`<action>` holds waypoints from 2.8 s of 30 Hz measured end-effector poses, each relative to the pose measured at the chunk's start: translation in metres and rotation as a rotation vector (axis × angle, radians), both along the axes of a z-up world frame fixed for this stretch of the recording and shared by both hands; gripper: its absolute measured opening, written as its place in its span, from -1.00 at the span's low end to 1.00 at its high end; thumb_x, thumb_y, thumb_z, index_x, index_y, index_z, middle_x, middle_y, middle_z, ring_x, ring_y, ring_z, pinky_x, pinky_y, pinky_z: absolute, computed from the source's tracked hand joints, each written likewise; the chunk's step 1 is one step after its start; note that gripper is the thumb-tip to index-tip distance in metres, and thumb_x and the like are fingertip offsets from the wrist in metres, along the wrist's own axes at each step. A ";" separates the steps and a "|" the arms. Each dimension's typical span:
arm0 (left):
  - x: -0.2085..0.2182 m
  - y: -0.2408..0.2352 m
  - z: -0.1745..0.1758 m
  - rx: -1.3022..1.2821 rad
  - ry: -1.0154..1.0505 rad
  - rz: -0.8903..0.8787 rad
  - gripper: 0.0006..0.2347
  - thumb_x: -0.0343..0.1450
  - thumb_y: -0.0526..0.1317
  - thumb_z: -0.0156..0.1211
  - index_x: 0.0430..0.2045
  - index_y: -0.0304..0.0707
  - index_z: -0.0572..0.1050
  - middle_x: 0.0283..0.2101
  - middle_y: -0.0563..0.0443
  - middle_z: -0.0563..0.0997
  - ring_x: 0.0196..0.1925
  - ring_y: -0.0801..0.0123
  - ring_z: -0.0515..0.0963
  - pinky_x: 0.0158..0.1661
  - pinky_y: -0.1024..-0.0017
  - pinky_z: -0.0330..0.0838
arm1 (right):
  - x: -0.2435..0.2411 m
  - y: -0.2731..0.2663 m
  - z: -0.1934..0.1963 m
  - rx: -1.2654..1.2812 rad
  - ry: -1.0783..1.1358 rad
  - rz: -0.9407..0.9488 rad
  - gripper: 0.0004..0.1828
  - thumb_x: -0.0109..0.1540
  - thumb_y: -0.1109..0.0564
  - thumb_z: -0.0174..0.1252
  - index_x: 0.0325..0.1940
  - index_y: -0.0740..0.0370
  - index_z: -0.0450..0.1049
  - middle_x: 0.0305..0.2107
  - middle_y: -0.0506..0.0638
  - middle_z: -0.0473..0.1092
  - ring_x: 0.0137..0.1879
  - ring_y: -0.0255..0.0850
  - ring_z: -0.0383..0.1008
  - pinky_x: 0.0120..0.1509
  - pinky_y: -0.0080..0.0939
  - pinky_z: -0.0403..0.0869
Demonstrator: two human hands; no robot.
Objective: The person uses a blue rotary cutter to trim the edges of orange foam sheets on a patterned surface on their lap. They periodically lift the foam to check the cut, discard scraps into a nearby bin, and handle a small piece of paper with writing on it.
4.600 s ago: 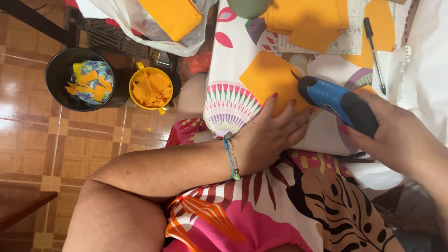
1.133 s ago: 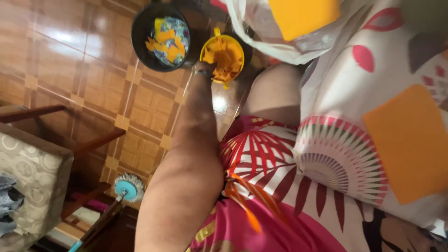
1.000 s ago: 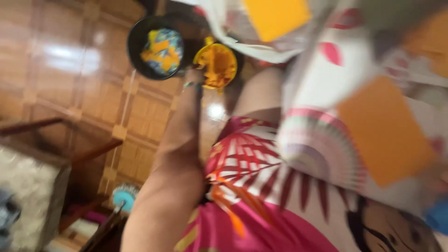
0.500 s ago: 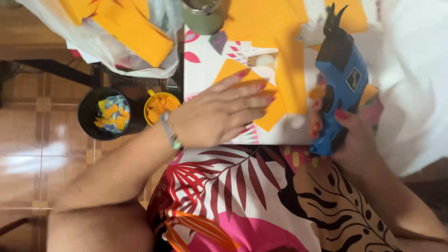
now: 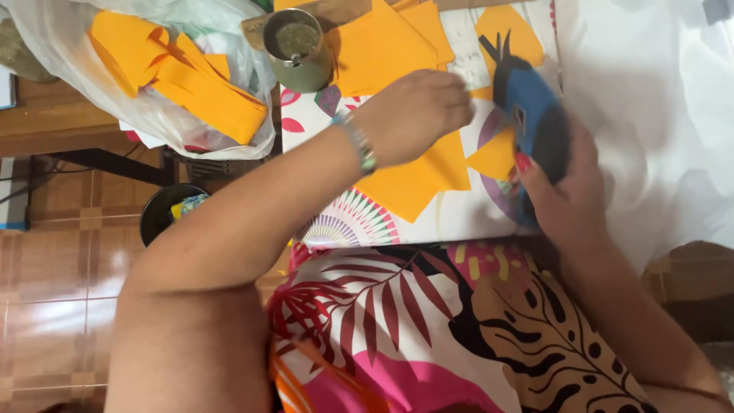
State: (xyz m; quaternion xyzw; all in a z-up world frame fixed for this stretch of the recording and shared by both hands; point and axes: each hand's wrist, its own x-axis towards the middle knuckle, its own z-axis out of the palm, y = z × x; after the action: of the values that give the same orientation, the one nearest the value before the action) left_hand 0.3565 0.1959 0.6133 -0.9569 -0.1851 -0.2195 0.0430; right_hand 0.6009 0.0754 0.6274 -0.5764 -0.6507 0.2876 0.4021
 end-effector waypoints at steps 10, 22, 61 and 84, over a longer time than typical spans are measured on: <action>0.023 0.041 -0.034 0.022 0.421 0.040 -0.61 0.20 -0.27 0.28 -0.06 -0.09 0.51 -0.13 0.04 0.55 0.00 0.08 0.39 0.14 0.11 0.23 | 0.014 0.037 -0.022 0.303 -0.879 0.077 -0.19 0.23 0.16 0.33 0.56 0.25 0.25 0.15 0.24 0.31 0.05 0.22 0.45 -0.09 0.27 0.51; -0.039 -0.013 0.007 -0.034 -0.141 -0.117 -0.78 0.26 -0.40 0.24 -0.24 -0.38 0.52 -0.13 -0.05 0.55 -0.06 -0.01 0.42 0.05 0.07 0.29 | -0.042 0.028 -0.030 0.701 -0.538 0.335 -0.28 0.18 -0.43 0.30 -0.11 0.34 0.66 -0.10 0.10 0.57 -0.03 0.06 0.55 0.05 0.06 0.46; -0.145 -0.093 -0.018 -0.053 -0.295 0.137 -0.85 0.56 -0.34 0.11 -0.23 -0.40 0.65 -0.09 -0.09 0.70 0.03 0.03 0.65 0.01 0.13 0.58 | -0.043 0.008 -0.034 0.299 -0.580 0.683 -0.40 0.28 -0.15 0.07 0.26 0.29 0.45 0.31 0.23 0.35 0.45 0.13 0.31 0.61 0.18 0.16; -0.145 -0.086 -0.027 -0.036 -0.237 0.246 -0.90 0.53 -0.37 0.26 -0.14 -0.33 0.67 0.01 -0.02 0.68 0.04 0.18 0.65 0.03 0.33 0.59 | -0.043 0.006 -0.034 0.400 -0.499 0.662 -0.48 0.24 0.00 0.21 0.17 0.42 0.48 0.18 0.30 0.43 0.35 0.25 0.41 0.57 0.32 0.30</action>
State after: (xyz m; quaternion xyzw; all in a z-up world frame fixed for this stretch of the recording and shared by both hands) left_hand 0.2117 0.1102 0.5858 -0.8951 -0.3084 -0.3206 0.0304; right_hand 0.5574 0.0818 0.5933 -0.3003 -0.9194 0.1219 0.2231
